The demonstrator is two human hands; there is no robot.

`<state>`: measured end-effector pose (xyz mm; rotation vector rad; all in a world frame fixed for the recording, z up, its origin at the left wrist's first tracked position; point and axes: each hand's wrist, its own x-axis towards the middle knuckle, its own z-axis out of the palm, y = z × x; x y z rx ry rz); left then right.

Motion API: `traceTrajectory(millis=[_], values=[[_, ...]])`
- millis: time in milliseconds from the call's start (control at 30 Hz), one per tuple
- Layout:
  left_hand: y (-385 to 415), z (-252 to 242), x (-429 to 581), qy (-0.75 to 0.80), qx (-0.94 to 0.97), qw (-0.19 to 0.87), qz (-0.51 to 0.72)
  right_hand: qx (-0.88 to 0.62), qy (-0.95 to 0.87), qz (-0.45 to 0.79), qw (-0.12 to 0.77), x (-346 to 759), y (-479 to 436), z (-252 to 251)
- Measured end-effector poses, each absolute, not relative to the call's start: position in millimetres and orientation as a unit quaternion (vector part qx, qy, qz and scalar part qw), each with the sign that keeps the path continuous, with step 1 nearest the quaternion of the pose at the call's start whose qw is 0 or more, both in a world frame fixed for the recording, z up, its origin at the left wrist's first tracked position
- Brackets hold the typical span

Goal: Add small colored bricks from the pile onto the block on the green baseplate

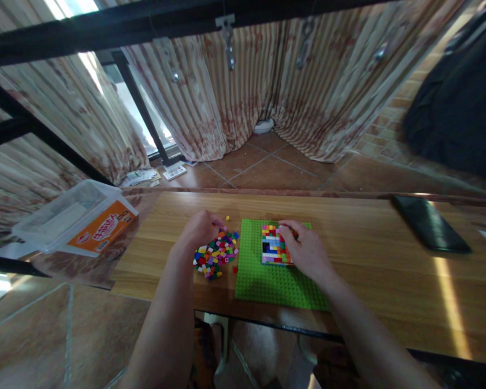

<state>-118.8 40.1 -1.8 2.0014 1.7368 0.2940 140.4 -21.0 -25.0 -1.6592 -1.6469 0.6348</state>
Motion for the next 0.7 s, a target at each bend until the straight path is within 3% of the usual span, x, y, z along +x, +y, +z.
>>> traceTrajectory(millis=[200, 567, 700], values=[[51.7, -7.7, -109.5, 0.664, 0.715, 0.162, 0.145, -0.641, -0.635, 0.250, 0.351, 140.0, -20.4, -24.8], [51.3, -8.7, -86.5, 0.661, 0.734, 0.127, 0.092, -0.644, -0.639, 0.242, 0.345, 140.5, -21.3, -23.1], [49.8, -10.3, -81.6, 0.629, 0.739, 0.166, 0.177, -0.645, -0.638, 0.244, 0.343, 140.1, -21.2, -22.8]])
